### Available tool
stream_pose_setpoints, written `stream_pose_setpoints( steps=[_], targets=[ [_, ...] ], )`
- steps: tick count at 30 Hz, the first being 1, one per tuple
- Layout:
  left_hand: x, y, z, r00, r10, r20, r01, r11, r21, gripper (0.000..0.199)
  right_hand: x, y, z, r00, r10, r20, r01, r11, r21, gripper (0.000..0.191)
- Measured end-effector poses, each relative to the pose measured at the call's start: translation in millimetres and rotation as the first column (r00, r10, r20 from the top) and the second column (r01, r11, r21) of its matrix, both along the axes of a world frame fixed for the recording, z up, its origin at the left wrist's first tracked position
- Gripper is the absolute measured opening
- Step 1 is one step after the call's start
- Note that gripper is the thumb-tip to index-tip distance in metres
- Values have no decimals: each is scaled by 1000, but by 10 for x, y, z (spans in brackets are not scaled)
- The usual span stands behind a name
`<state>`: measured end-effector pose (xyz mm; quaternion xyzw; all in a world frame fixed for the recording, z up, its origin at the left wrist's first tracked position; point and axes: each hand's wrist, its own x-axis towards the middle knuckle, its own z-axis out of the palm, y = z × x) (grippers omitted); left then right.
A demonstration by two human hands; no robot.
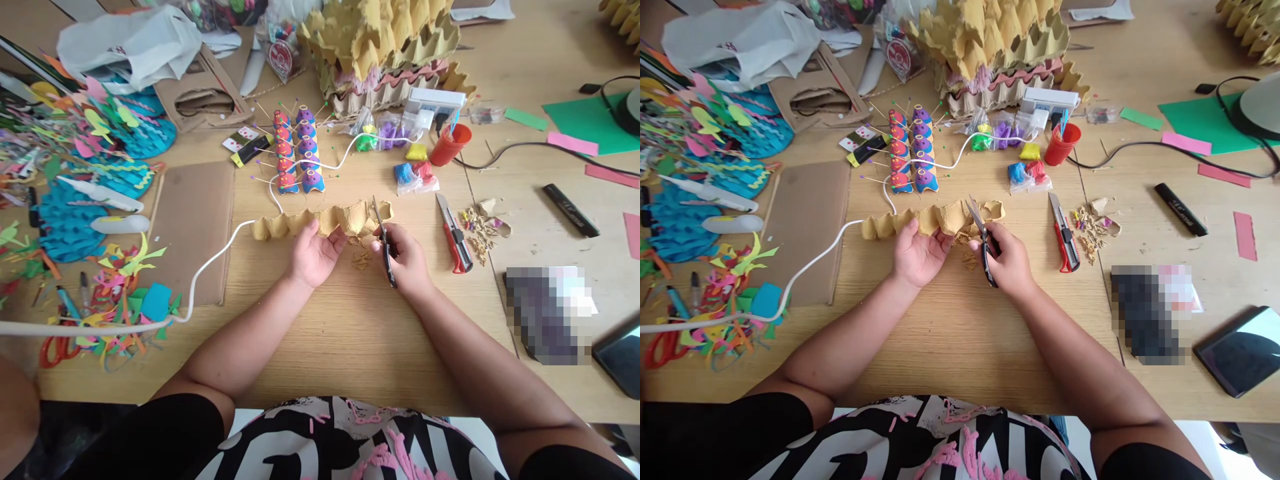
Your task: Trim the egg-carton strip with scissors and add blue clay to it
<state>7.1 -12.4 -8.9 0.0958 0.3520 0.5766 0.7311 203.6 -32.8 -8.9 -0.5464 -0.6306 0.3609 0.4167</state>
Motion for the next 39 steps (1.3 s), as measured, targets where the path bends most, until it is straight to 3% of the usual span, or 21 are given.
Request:
stream_pose_setpoints(
  steps=[19,28,39],
  targets=[
    [32,-55,41,994,55,-91,-51,997,50,11,37,13,-20,965,212,-155,-220,975,-39,67],
    [26,-40,79,989,104,-102,-104,995,4,12,68,44,47,927,287,-243,-316,944,-91,55],
    [3,-1,-32,967,229,-112,-218,970,104,21,166,122,63,870,419,-261,-458,882,-112,48]
  ],
)
